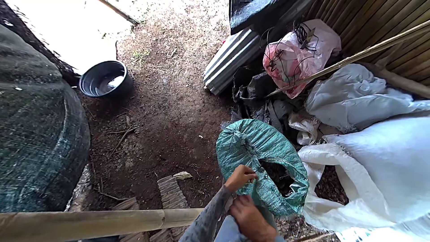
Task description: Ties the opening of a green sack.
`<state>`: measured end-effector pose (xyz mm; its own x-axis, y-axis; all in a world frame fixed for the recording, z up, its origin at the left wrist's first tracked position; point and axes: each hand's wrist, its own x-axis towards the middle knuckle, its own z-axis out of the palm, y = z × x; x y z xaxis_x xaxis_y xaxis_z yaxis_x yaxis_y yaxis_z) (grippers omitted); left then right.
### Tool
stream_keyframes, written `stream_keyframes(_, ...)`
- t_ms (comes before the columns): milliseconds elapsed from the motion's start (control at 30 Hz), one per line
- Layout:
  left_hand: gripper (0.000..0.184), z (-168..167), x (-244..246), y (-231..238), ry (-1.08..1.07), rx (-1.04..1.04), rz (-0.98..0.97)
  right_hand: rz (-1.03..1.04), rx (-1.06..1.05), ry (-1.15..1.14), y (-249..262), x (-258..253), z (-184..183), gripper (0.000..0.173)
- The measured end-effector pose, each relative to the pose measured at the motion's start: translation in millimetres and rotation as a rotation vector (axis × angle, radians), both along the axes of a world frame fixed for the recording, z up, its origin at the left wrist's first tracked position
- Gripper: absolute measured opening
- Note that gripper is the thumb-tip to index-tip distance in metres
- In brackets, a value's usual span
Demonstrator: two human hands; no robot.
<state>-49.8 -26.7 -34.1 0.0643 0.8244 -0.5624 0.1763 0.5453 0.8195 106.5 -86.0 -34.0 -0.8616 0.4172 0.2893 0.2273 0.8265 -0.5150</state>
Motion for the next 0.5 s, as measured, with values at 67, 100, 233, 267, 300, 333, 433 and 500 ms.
stream_keyframes(67, 0.024, -2.3, -17.6, -8.6, -0.007, 0.104, 0.133, -0.195, -0.159, -0.021, 38.1, 19.7, 11.9, 0.022)
stream_keyframes(100, 0.026, -3.1, -22.7, -10.8, -0.023, 0.125, 0.199, -0.321, -0.224, -0.018, 60.4, 27.9, 12.4, 0.027)
stream_keyframes(233, 0.030, -3.4, -23.8, -3.7, 0.077, 0.246, 0.282, -0.597, -0.537, -0.386, 119.0, 20.1, 9.8, 0.061)
stream_keyframes(267, 0.029, -3.9, -22.1, -1.6, 0.094, 0.319, 0.311, -0.580, -0.605, -0.426, 120.9, 11.3, 5.8, 0.057)
stream_keyframes(300, 0.029, -5.6, -20.0, 0.4, 0.040, 0.408, 0.337, -0.552, -0.611, -0.429, 117.3, 5.1, -0.6, 0.048)
stream_keyframes(333, 0.031, -8.4, -16.5, 4.4, -0.076, 0.483, 0.387, -0.535, -0.557, -0.407, 111.7, 2.7, -8.4, 0.041)
stream_keyframes(433, 0.031, -14.7, -1.2, 7.5, -0.510, 0.434, 0.618, -0.577, -0.514, -0.372, 117.5, 27.5, -27.2, 0.036)
stream_keyframes(500, 0.034, -24.8, 3.9, 2.6, -0.549, 0.314, 0.708, -0.618, -0.520, -0.412, 128.9, 37.3, -39.2, 0.037)
